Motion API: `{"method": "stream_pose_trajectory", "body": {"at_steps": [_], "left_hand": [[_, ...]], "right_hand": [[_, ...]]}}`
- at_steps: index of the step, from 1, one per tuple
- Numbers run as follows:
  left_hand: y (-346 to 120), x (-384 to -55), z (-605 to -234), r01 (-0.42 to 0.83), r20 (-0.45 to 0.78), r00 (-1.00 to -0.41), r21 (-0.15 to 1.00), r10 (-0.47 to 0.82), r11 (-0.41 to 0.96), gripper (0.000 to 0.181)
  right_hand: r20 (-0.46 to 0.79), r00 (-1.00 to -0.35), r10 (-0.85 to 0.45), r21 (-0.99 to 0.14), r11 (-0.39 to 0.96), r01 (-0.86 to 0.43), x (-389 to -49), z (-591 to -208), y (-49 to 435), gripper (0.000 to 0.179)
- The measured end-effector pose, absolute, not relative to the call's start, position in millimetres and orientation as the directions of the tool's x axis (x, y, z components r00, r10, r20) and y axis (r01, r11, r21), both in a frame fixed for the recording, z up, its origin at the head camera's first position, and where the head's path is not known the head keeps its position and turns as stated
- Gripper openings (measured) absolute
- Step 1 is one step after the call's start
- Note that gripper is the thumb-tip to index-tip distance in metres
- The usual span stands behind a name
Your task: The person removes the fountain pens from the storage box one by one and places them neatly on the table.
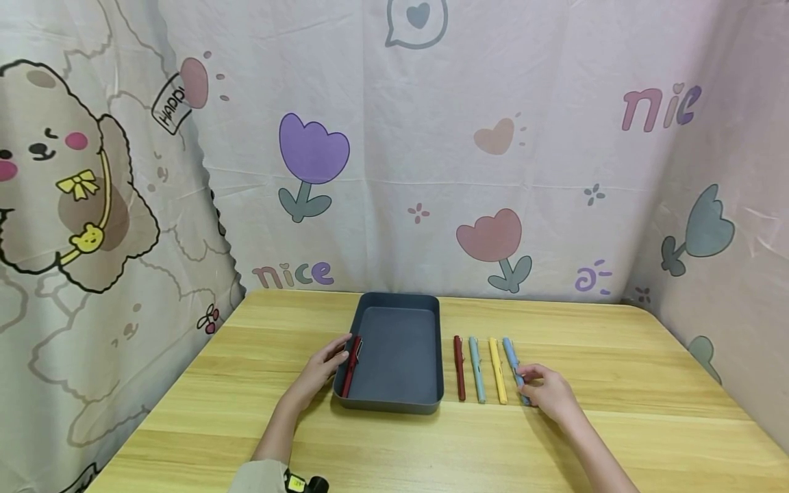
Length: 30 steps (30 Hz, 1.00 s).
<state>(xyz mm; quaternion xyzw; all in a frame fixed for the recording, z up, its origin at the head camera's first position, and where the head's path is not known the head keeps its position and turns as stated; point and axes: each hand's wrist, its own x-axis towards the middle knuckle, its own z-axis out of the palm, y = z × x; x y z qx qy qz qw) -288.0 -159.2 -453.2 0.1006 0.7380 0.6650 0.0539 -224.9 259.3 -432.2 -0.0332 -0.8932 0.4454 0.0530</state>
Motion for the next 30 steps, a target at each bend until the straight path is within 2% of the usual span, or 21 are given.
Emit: {"method": "stream_pose_trajectory", "body": {"at_steps": [30], "left_hand": [[-159.5, -289.4, -454.6, 0.078, 0.053, -0.974, 0.991, 0.222, 0.106, 0.046]], "right_hand": [[0.070, -0.993, 0.093, -0.798, 0.602, 0.000, -225.2, -431.1, 259.0, 0.026]]}}
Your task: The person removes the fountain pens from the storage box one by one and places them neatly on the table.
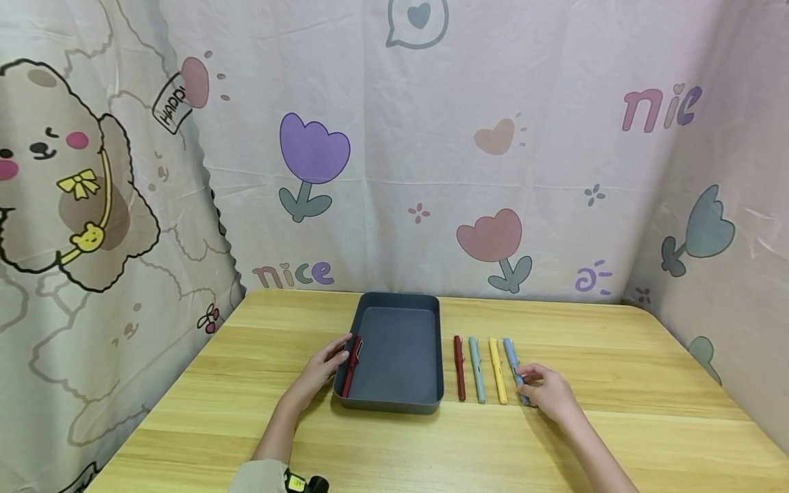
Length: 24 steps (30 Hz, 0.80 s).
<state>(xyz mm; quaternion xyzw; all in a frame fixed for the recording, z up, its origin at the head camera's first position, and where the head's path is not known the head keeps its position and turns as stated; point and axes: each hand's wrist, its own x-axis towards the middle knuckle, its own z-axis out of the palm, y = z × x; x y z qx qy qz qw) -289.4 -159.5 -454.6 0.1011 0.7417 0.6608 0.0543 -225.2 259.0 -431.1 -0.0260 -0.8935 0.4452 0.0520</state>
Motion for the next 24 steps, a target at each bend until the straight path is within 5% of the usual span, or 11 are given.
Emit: {"method": "stream_pose_trajectory", "body": {"at_steps": [24], "left_hand": [[-160.0, -289.6, -454.5, 0.077, 0.052, -0.969, 0.993, 0.241, 0.094, 0.046]], "right_hand": [[0.063, -0.994, 0.091, -0.806, 0.592, 0.004, -226.2, -434.0, 259.3, 0.025]]}}
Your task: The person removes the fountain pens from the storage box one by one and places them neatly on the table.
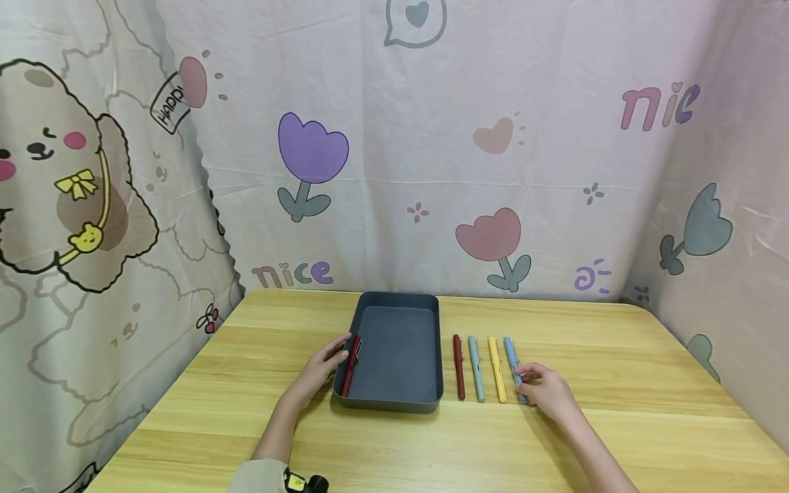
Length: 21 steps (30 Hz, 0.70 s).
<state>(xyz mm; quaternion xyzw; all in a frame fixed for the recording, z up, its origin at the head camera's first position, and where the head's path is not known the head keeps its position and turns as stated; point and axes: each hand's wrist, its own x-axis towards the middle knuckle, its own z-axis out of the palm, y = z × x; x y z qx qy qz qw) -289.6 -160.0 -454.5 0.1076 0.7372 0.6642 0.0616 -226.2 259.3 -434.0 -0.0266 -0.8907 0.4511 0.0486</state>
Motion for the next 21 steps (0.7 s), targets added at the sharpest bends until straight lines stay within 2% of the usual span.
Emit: {"method": "stream_pose_trajectory", "body": {"at_steps": [21], "left_hand": [[-160.2, -289.2, -453.9, 0.078, 0.051, -0.970, 0.991, 0.239, 0.108, 0.046]], "right_hand": [[0.065, -0.993, 0.097, -0.828, 0.561, 0.001, -224.3, -429.1, 258.8, 0.026]]}}
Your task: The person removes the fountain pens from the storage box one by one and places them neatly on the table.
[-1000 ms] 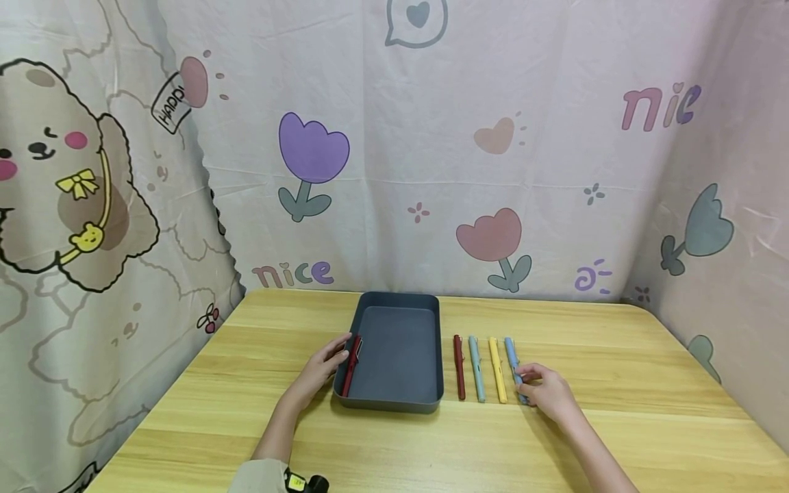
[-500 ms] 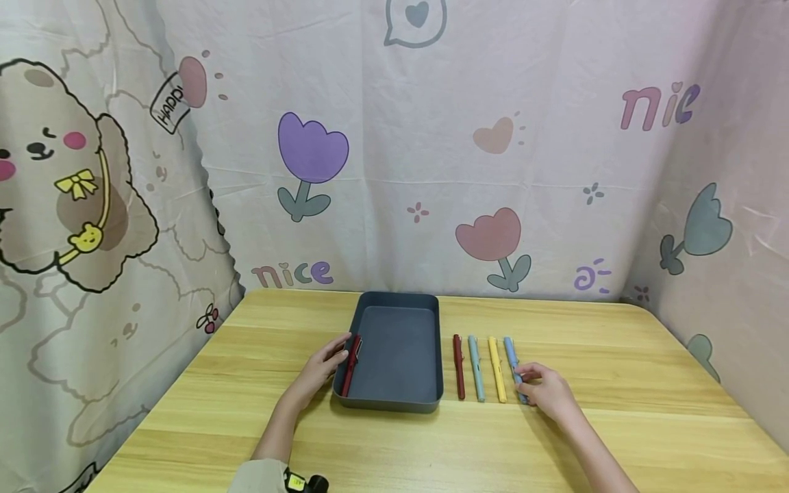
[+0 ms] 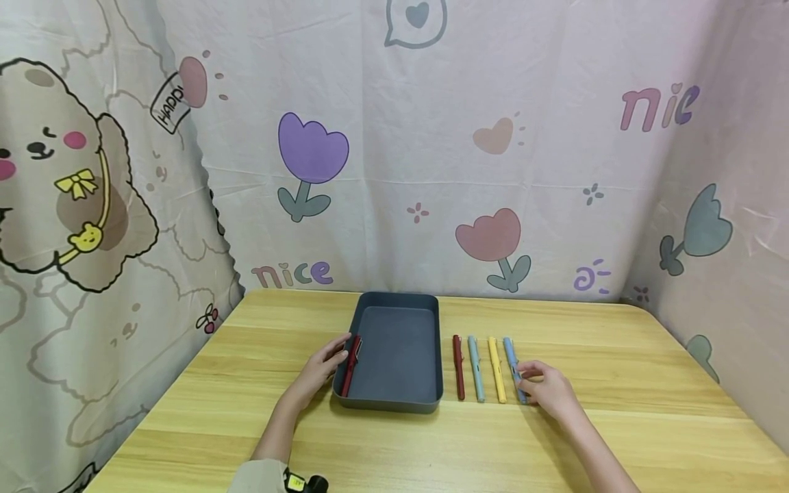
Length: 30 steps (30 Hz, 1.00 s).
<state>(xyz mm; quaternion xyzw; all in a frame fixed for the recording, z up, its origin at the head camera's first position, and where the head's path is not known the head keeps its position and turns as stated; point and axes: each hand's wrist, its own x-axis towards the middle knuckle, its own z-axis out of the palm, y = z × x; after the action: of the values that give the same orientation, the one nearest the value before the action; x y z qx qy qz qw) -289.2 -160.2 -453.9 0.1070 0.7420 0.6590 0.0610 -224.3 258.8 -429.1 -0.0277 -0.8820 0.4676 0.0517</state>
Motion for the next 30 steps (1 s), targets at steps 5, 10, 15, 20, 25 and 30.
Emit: {"method": "stream_pose_trajectory", "body": {"at_steps": [5, 10, 15, 20, 25, 30], "left_hand": [[-160.8, -288.2, -453.0, 0.075, 0.048, -0.973, 0.991, 0.226, 0.110, 0.046], [-160.9, -287.4, -452.6, 0.077, 0.049, -0.972, 0.991, 0.230, 0.111, 0.046], [-159.0, -287.9, -452.6, 0.073, 0.047, -0.973, 0.991, 0.224, 0.110, 0.047], [-159.7, -287.9, -453.5, 0.068, 0.043, -0.975, 0.992, 0.220, 0.108, 0.047], [-159.5, -288.4, -454.8, 0.082, 0.057, -0.973, 0.991, 0.222, 0.107, 0.048], [-159.9, -288.9, -454.1, 0.083, 0.057, -0.971, 0.991, 0.233, 0.103, 0.049]], "right_hand": [[0.063, -0.995, 0.083, -0.845, 0.535, -0.008, -221.3, -421.0, 254.7, 0.029], [0.084, -0.994, 0.074, -0.833, 0.552, -0.030, -218.9, -412.9, 247.1, 0.029], [0.120, -0.992, 0.049, -0.811, 0.581, -0.070, -220.0, -405.0, 236.8, 0.028], [0.171, -0.985, 0.014, -0.777, 0.617, -0.126, -224.0, -398.7, 218.1, 0.025], [0.152, -0.988, -0.011, -0.821, 0.555, -0.132, -228.8, -394.4, 195.2, 0.023], [0.156, -0.986, -0.057, -0.844, 0.512, -0.163, -234.4, -393.8, 170.8, 0.021]]}}
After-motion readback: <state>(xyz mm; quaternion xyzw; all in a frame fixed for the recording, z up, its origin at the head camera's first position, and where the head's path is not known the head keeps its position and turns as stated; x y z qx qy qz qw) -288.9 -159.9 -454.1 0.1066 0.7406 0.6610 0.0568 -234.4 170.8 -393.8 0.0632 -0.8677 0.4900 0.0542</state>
